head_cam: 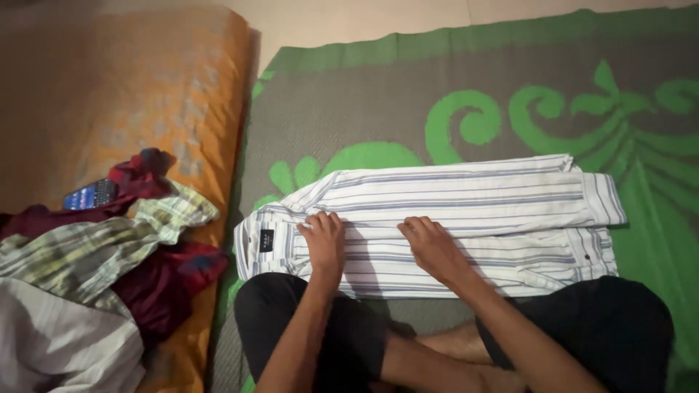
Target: The recorder folds a long-sleeved striped shirt on a mat on the floor.
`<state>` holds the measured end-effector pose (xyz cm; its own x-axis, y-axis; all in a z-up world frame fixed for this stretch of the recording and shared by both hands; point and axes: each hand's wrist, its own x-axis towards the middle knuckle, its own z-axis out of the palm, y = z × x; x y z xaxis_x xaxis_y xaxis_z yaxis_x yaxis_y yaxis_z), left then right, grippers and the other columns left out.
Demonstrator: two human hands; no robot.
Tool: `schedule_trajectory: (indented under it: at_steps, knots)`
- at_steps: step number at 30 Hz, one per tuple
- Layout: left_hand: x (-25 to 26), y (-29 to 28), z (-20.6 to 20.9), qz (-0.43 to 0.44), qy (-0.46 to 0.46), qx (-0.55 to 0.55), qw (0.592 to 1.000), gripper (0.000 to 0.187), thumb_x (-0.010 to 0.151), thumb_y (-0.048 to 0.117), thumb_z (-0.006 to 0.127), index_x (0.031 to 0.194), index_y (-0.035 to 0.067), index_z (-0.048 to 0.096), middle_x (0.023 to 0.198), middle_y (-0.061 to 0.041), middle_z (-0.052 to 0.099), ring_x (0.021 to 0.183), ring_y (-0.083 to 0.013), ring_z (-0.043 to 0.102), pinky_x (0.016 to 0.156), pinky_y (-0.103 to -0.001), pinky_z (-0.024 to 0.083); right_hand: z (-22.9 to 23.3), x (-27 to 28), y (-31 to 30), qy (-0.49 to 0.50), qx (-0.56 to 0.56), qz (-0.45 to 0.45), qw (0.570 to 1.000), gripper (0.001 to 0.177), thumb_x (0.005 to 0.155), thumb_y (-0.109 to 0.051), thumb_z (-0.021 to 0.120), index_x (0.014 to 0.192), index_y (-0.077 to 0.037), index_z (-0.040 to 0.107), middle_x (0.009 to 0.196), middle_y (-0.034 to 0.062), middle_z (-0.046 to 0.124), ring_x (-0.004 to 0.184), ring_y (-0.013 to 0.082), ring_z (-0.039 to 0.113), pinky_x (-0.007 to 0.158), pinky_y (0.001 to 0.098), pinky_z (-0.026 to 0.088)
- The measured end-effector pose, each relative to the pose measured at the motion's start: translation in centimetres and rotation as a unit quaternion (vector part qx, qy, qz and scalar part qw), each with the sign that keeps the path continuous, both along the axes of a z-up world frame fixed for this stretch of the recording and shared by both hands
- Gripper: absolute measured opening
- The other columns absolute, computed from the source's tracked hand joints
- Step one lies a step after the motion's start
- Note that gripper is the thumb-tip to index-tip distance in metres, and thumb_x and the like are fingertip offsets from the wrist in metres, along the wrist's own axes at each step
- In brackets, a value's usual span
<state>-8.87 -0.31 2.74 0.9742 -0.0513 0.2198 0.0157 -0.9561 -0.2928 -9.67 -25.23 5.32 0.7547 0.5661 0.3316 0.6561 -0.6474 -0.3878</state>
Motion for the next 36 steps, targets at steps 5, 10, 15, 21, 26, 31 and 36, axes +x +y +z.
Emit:
schedule_trajectory:
  at_steps: [5, 10, 15, 21, 26, 31, 36]
  knots:
    - [1.6, 3.4, -0.2, -0.049, 0.139, 0.006, 0.989, 0.019, 0.092, 0.015, 0.067, 0.107, 0.005, 0.066, 0.105, -0.012, 0.064, 0.103, -0.0321, 0.064, 0.084, -0.048, 0.055, -2.1, 0.9, -0.3, 0.058, -0.099, -0.061, 0.992, 0.022, 0.081, 0.007, 0.062, 0.1, -0.002, 0.068, 0.101, 0.0099, 0.063, 0.099, 0.0297, 0.061, 0.085, 0.0408, 0.053]
    - [1.1, 5.5, -1.9, -0.142, 0.156, -0.019, 0.977, 0.032, 0.073, 0.007, 0.073, 0.105, 0.006, 0.07, 0.103, -0.012, 0.068, 0.099, -0.0278, 0.067, 0.07, -0.038, 0.059, 0.9, 0.1, -0.3, -0.008, -0.09, -0.035, 0.995, 0.022, 0.074, 0.008, 0.063, 0.094, -0.002, 0.066, 0.098, 0.011, 0.061, 0.096, 0.0306, 0.061, 0.081, 0.0405, 0.052]
    - [1.3, 5.6, -7.0, -0.109, 0.256, -0.052, 0.959, 0.012, 0.09, 0.008, 0.065, 0.096, 0.011, 0.075, 0.104, -0.012, 0.071, 0.103, -0.0305, 0.069, 0.077, -0.042, 0.059, 0.3, 0.0, -0.6, 0.099, -0.149, -0.045, 0.983, 0.03, 0.07, 0.01, 0.063, 0.096, -0.004, 0.068, 0.098, 0.0099, 0.063, 0.097, 0.0314, 0.06, 0.081, 0.0449, 0.051]
    - [2.5, 0.4, -5.0, -0.224, 0.209, -0.16, 0.938, 0.015, 0.095, 0.013, 0.058, 0.101, 0.006, 0.071, 0.115, -0.017, 0.067, 0.114, -0.0349, 0.063, 0.092, -0.048, 0.053, -1.1, 2.3, 0.7, 0.1, -0.003, -0.084, 0.991, 0.028, 0.078, 0.006, 0.061, 0.101, -0.005, 0.071, 0.102, 0.0112, 0.07, 0.102, 0.033, 0.066, 0.088, 0.0443, 0.054]
    - [3.1, -7.1, -10.7, -0.182, 0.022, -0.271, 0.945, 0.037, 0.098, 0.012, 0.052, 0.131, -0.003, 0.061, 0.141, -0.021, 0.057, 0.137, -0.037, 0.052, 0.114, -0.048, 0.044, -6.5, 5.1, 3.9, 0.102, 0.126, -0.094, 0.982, 0.038, 0.094, -0.006, 0.062, 0.132, -0.002, 0.063, 0.134, 0.0174, 0.063, 0.126, 0.0353, 0.06, 0.107, 0.0418, 0.048]
    - [1.3, -7.9, -6.0, -0.014, -0.013, -0.302, 0.953, 0.064, 0.097, 0.028, 0.049, 0.158, 0.009, 0.039, 0.166, -0.013, 0.035, 0.155, -0.0314, 0.023, 0.121, -0.058, 0.015, -7.3, 4.3, 4.0, 0.065, -0.076, -0.132, 0.986, 0.062, 0.104, -0.038, 0.045, 0.158, -0.009, 0.035, 0.167, 0.008, 0.03, 0.154, 0.0321, 0.025, 0.122, 0.0568, 0.018]
    - [2.3, -5.3, -3.2, 0.11, 0.007, -0.349, 0.931, 0.085, 0.093, 0.061, 0.05, 0.155, 0.004, 0.034, 0.163, -0.014, 0.031, 0.153, -0.0333, 0.021, 0.121, -0.059, 0.007, -4.7, 4.9, 3.2, 0.077, -0.131, -0.187, 0.971, 0.079, 0.095, -0.062, 0.047, 0.156, -0.013, 0.035, 0.166, 0.0076, 0.028, 0.152, 0.034, 0.021, 0.117, 0.0635, 0.015]
